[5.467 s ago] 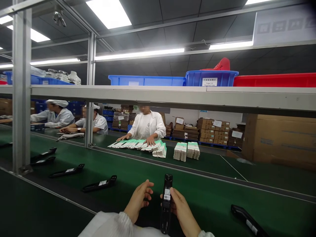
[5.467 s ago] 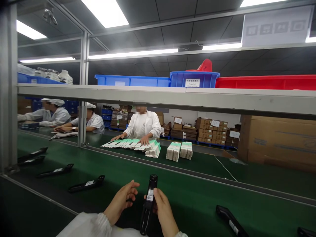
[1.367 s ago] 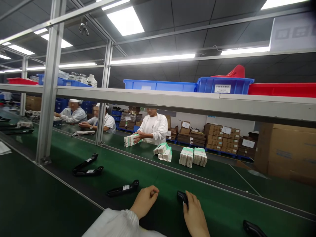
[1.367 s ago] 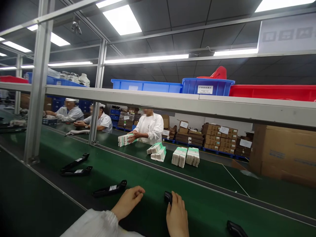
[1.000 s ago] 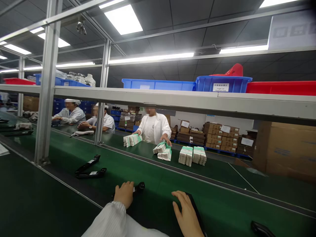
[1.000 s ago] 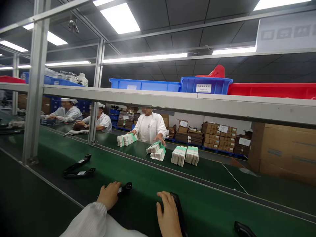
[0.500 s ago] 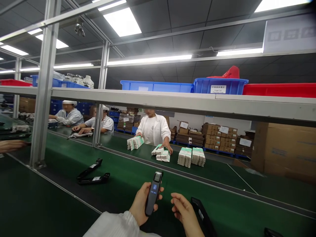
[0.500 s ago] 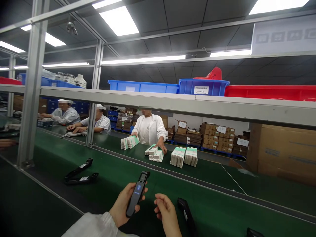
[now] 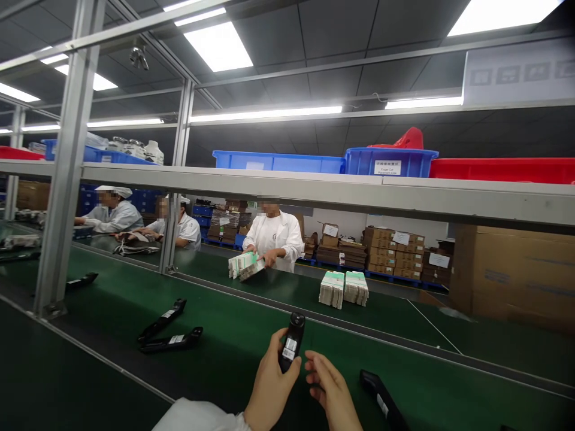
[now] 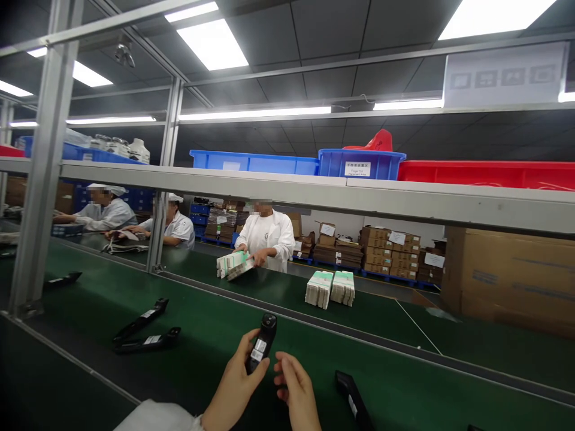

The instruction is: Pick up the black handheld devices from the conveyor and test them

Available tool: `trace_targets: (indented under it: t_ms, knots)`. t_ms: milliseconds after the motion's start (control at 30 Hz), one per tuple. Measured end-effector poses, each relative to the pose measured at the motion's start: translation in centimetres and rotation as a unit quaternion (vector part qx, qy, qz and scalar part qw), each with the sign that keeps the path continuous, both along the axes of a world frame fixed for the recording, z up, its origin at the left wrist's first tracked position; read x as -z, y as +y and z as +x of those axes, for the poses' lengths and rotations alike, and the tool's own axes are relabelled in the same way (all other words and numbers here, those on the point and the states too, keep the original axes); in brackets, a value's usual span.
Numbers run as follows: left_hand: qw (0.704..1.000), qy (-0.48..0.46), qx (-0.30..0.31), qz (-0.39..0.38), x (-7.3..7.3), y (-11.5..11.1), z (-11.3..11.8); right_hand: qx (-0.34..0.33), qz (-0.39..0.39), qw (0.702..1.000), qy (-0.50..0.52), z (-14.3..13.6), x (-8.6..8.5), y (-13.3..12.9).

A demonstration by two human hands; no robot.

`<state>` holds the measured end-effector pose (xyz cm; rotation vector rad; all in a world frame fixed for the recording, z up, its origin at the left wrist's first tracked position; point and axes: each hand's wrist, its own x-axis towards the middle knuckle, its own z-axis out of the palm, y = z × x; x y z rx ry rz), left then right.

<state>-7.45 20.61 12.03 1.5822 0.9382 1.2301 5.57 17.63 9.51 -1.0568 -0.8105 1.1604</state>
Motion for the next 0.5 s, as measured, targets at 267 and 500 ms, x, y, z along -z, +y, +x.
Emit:
trace_targets:
  t_ms: [267, 500]
  knots:
    - [0.994, 0.076, 0.075, 0.029, 0.3, -1.6, 0.9, -0.058, 0.012, 0.996, 0.072, -0.8, -1.3, -0.8]
    - [0.993, 0.094, 0.074, -0.015, 0.3, 1.7, -1.2, -0.040, 0.041, 0.996, 0.068, -0.6, -0.4, -0.4]
